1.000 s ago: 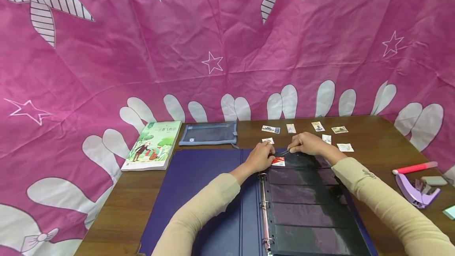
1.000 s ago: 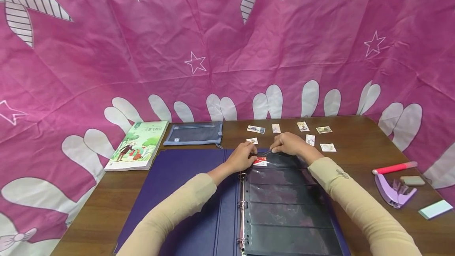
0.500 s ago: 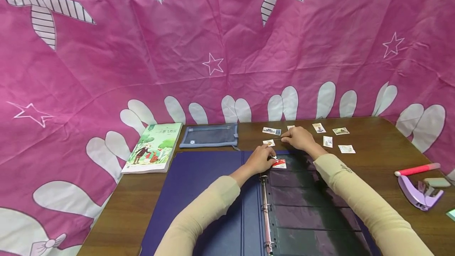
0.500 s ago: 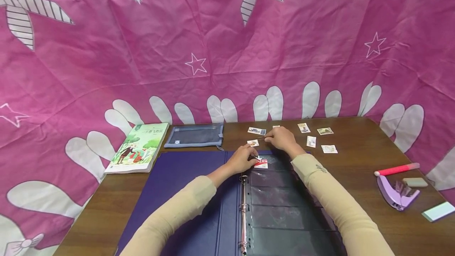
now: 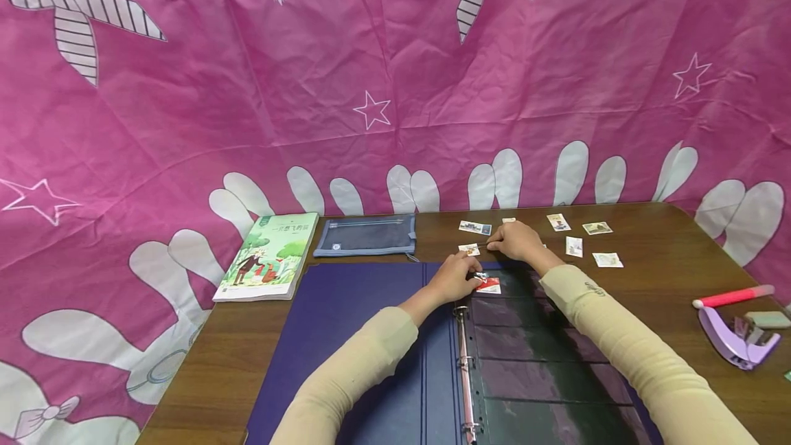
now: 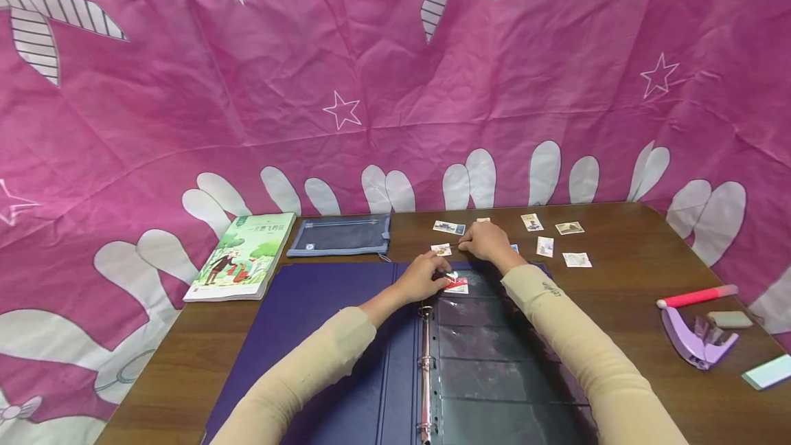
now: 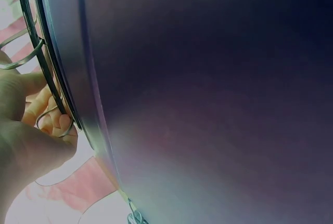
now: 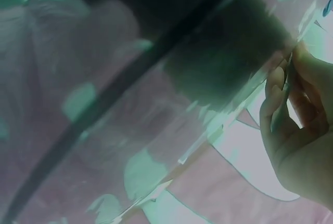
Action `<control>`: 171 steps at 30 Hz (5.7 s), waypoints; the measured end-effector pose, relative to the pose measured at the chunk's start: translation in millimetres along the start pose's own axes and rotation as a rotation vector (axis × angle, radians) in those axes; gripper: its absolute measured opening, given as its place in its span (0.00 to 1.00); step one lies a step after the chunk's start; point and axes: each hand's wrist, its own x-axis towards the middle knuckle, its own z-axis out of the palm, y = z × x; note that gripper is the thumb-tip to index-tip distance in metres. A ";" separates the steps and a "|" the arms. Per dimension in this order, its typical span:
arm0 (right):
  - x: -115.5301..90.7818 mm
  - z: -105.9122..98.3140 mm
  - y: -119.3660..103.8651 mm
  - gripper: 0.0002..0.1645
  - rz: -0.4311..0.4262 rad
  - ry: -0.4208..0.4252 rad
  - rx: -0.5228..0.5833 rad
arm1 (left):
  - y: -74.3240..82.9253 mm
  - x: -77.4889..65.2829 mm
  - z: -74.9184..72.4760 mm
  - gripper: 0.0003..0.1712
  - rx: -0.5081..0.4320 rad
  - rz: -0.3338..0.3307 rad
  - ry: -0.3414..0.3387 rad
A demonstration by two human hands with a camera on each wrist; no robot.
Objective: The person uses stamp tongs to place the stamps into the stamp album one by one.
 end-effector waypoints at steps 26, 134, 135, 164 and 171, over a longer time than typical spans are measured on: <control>-35.0 -35.9 26.8 0.12 -0.059 0.147 0.094 | 7.2 1.7 3.5 0.09 0.168 -0.043 -0.035; -45.7 -49.1 98.9 0.15 -0.077 -0.030 0.087 | 11.2 3.0 12.7 0.08 0.111 -0.049 0.035; -48.1 -50.7 102.0 0.14 -0.075 -0.031 0.084 | 10.7 2.5 12.3 0.08 0.110 -0.049 0.037; -56.5 -39.9 113.8 0.11 0.037 0.057 -0.035 | 7.0 1.0 7.3 0.08 0.106 -0.059 0.039; -62.4 -56.7 105.7 0.11 -0.002 0.107 0.015 | 5.4 1.6 7.5 0.08 0.094 -0.055 0.028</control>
